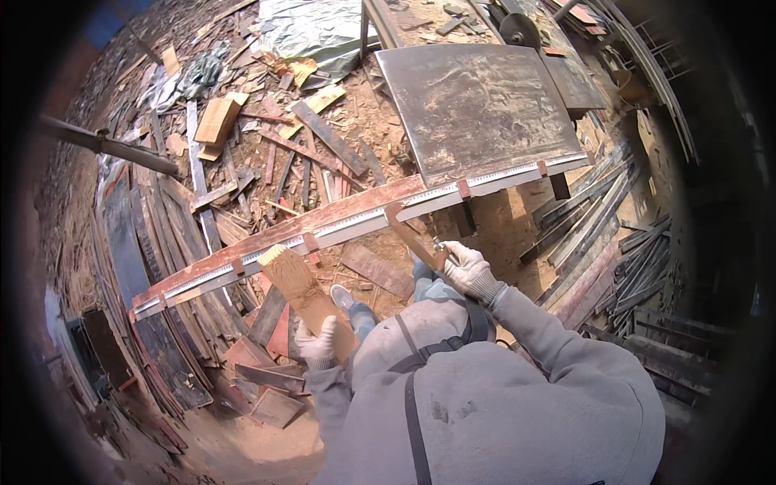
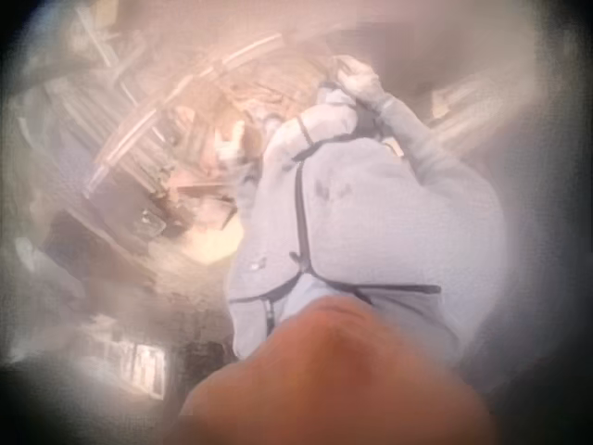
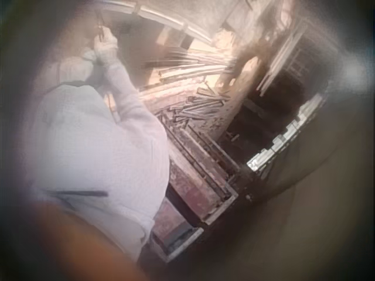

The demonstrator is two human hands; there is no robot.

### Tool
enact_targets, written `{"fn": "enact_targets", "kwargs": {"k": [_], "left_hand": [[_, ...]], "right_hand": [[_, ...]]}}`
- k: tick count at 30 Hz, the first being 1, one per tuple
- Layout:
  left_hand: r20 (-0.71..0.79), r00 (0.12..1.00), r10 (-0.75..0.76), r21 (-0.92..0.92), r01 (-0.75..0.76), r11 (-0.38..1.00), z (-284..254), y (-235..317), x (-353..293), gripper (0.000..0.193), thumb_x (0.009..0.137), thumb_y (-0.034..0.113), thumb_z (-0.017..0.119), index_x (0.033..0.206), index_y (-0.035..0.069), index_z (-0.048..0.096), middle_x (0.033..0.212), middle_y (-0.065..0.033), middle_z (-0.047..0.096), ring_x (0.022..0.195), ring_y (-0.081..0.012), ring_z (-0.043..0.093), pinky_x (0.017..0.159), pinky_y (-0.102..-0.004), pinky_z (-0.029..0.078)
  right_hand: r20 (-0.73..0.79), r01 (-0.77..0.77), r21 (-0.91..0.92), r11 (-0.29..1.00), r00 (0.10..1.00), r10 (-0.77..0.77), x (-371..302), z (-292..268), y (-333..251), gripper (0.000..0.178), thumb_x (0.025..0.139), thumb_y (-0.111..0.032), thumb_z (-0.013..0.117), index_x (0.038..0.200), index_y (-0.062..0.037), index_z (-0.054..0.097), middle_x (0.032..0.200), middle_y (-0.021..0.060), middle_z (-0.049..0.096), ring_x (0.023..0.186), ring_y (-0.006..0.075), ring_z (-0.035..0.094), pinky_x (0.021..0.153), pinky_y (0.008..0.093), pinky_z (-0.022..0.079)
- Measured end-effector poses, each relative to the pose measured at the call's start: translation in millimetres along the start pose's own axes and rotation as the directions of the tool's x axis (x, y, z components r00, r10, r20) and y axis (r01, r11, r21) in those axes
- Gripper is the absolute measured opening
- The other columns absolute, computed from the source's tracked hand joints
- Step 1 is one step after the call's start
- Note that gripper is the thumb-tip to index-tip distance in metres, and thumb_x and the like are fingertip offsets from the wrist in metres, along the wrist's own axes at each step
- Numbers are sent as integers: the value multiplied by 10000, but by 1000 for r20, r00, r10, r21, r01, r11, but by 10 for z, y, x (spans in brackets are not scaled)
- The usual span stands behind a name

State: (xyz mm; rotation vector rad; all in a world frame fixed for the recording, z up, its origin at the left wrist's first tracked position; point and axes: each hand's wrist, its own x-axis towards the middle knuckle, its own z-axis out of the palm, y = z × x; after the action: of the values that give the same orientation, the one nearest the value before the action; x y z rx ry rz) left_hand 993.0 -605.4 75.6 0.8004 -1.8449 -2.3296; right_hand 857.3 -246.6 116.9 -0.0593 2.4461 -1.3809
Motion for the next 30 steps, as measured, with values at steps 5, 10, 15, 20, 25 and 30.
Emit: {"fn": "enact_targets", "kwargs": {"k": [5, 10, 15, 20, 25, 30], "left_hand": [[51, 996, -78, 164, 68, 984, -87, 132, 711, 574, 818, -52, 807, 1351, 39, 615, 1115, -61, 735, 952, -169, 708, 873, -320, 579], [332, 943, 31, 270, -127, 955, 722, 248, 1122, 413, 859, -38, 751, 1249, 36, 637, 1114, -47, 686, 974, -157, 654, 868, -301, 523], [416, 900, 132, 514, -352, 782, 2026, 138, 1137, 395, 760, 38, 834, 1127, 18, 690, 1016, -103, 645, 933, -264, 653, 864, -376, 523], [476, 858, 192, 576, -469, 669, 2688, 245, 323, 515, 756, 93, 850, 1244, 102, 684, 1115, -138, 695, 1072, -356, 671, 933, -427, 539], [289, 947, 142, 712, -312, 629, 2370, 377, -486, 467, 787, 99, 839, 1232, 116, 698, 1080, -134, 713, 1037, -335, 676, 918, -411, 529], [-85, 982, 169, 752, -48, 657, 1308, -14, -1091, 466, 775, 178, 858, 1205, 84, 705, 1104, -147, 704, 1069, -361, 670, 926, -429, 530]], "right_hand": [[-81, -213, 155, 965, 971, 227, -381, 145, 90, 597, 971, -337, 779, 1399, 22, 569, 1277, 142, 687, 1192, 173, 641, 1028, 338, 526], [-256, -235, 400, 886, 899, 355, -874, -315, 320, 661, 924, -483, 805, 1339, -8, 608, 1090, 55, 728, 961, 120, 671, 868, 308, 553], [-362, -171, 447, 878, 863, 352, -910, -905, 844, 616, 917, -412, 836, 1330, -16, 607, 1023, 41, 703, 930, 82, 641, 806, 276, 540], [-304, -262, 329, 907, 880, 365, -1111, -1590, 1152, 565, 938, -442, 800, 1289, -46, 604, 757, -29, 632, 617, 32, 541, 538, 213, 436], [-158, -255, 146, 956, 948, 277, -1044, -1994, 1311, 516, 965, -453, 766, 1228, -29, 632, 704, -43, 593, 593, 45, 523, 536, 230, 416], [-38, -91, -49, 995, 995, 89, -914, -1577, 1180, 318, 1033, -328, 700, 1117, -23, 668, 706, -55, 570, 619, 34, 509, 565, 219, 409]]}}
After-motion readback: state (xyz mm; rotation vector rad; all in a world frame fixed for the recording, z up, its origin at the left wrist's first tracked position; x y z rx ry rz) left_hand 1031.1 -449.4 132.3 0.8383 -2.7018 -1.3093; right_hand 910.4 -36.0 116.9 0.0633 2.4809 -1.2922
